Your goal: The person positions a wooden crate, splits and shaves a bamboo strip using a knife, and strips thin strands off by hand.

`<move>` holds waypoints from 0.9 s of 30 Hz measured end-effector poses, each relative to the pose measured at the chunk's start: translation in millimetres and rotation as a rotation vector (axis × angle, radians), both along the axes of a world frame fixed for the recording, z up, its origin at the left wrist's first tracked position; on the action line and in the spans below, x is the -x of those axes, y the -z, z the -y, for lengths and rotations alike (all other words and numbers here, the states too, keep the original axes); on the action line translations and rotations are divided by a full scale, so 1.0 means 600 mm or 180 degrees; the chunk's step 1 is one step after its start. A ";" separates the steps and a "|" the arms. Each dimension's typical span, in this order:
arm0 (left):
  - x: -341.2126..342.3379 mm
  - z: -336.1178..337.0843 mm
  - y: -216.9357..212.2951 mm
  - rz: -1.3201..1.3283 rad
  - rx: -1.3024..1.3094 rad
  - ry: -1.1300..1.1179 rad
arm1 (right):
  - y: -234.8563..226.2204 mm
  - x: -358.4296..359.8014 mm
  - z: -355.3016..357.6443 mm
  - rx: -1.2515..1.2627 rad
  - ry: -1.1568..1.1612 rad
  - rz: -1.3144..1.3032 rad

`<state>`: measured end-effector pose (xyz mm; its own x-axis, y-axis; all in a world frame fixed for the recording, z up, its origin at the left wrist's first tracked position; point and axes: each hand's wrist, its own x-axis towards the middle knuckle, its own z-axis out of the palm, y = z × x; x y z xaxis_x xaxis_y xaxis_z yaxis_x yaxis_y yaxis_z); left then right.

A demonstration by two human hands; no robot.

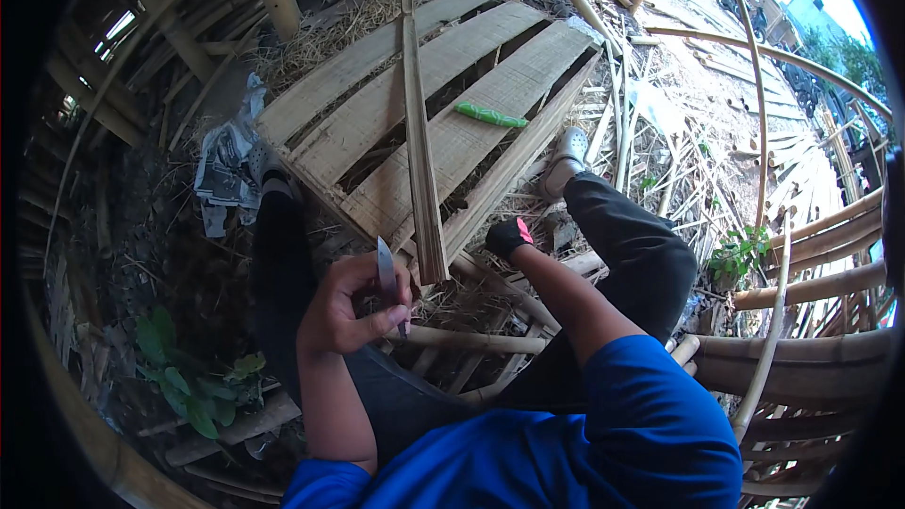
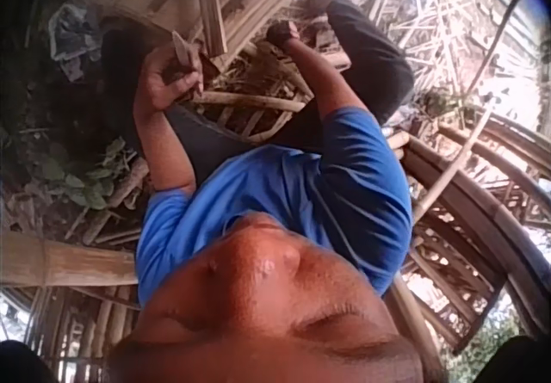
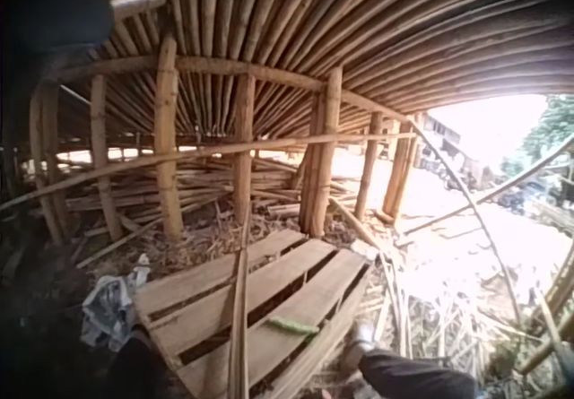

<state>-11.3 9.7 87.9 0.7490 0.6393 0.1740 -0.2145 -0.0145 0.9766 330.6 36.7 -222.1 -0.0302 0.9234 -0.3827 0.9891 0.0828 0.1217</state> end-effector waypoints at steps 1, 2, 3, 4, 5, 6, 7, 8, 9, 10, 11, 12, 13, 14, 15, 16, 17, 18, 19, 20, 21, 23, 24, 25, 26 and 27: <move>0.001 0.000 -0.001 -0.0022 0.0079 -0.0048 | -0.009 -0.003 0.000 0.0109 -0.0094 0.0010; 0.001 -0.003 0.000 -0.0025 0.0069 -0.0050 | -0.019 -0.008 0.000 0.0217 -0.0188 0.0023; 0.006 -0.004 0.007 -0.0047 -0.0020 -0.0131 | -0.048 -0.005 -0.006 0.0393 -0.0543 0.0000; 0.004 -0.006 0.010 -0.0046 -0.0123 -0.0182 | -0.076 -0.016 -0.012 0.0395 -0.0539 0.0009; 0.006 -0.005 0.006 -0.0043 -0.0123 -0.0189 | -0.104 -0.027 -0.019 0.0378 -0.0983 -0.0161; 0.002 -0.008 0.003 -0.0050 -0.0061 -0.0134 | -0.127 -0.054 -0.024 0.0361 -0.1377 -0.0294; 0.000 -0.008 0.001 -0.0077 0.0006 -0.0104 | -0.147 -0.070 -0.033 0.0230 -0.1565 -0.0298; -0.003 -0.008 0.001 -0.0053 0.0004 -0.0095 | -0.170 -0.089 -0.039 0.0234 -0.1554 -0.0274; 0.002 -0.007 0.003 0.0078 0.0066 -0.0137 | -0.222 -0.084 -0.048 0.0385 -0.1819 -0.0531; 0.005 -0.006 0.001 0.0223 0.0111 -0.0163 | -0.271 -0.086 -0.055 0.0526 -0.2069 -0.0771; 0.001 -0.007 -0.003 0.0265 0.0076 -0.0150 | -0.308 -0.114 -0.059 0.0808 -0.2219 -0.1294; -0.001 -0.006 -0.006 0.0345 0.0218 -0.0242 | -0.341 -0.140 -0.058 0.1097 -0.2376 -0.1828; 0.005 -0.003 -0.008 0.0395 0.0377 -0.0388 | -0.400 -0.132 -0.046 0.0973 -0.2267 -0.1959; 0.003 -0.002 -0.012 0.0433 0.0354 -0.0410 | -0.482 -0.124 -0.024 0.0837 -0.2121 -0.2053; -0.008 -0.004 -0.019 0.0636 0.0411 -0.0454 | -0.543 -0.134 -0.007 0.0435 -0.2386 -0.1861; -0.014 -0.005 -0.025 0.0818 0.0471 -0.0511 | -0.595 -0.135 0.007 0.0035 -0.2661 -0.1682; -0.015 -0.008 -0.027 0.0830 0.0438 -0.0525 | -0.655 -0.107 0.023 -0.0014 -0.2107 -0.1509; -0.006 -0.007 -0.030 0.0716 0.0281 -0.0706 | -0.687 -0.078 0.025 -0.0058 -0.1605 -0.1374; -0.004 -0.011 -0.033 0.0626 0.0121 -0.0830 | -0.701 -0.072 0.020 -0.0344 -0.2031 -0.1812; -0.006 -0.014 -0.041 0.0625 0.0078 -0.0845 | -0.723 -0.065 0.017 -0.0711 -0.2535 -0.1947; -0.013 -0.017 -0.052 0.0502 -0.0122 -0.1022 | -0.729 -0.048 0.010 -0.0845 -0.2416 -0.1839; -0.033 -0.019 -0.071 0.0513 -0.0315 -0.1370 | -0.729 -0.018 -0.001 -0.1023 -0.2335 -0.1757; -0.033 -0.023 -0.072 0.0473 -0.0347 -0.1433 | -0.718 0.001 -0.011 -0.0811 -0.2268 -0.2629; -0.034 -0.028 -0.079 0.0109 -0.0289 -0.1563 | -0.725 0.036 -0.013 -0.0584 -0.2156 -0.3467; -0.036 -0.033 -0.084 -0.0258 -0.0222 -0.1698 | -0.736 0.072 0.001 -0.0607 -0.1283 -0.3385; -0.049 -0.035 -0.086 -0.0071 -0.0202 -0.1824 | -0.725 0.082 -0.006 -0.0688 -0.1710 -0.3387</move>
<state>17.9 30.8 139.7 0.2901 0.9329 0.2133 -0.1345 -0.1809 0.9743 281.1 40.5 213.0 -0.6351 0.7383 0.2273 0.4485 0.5920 -0.6696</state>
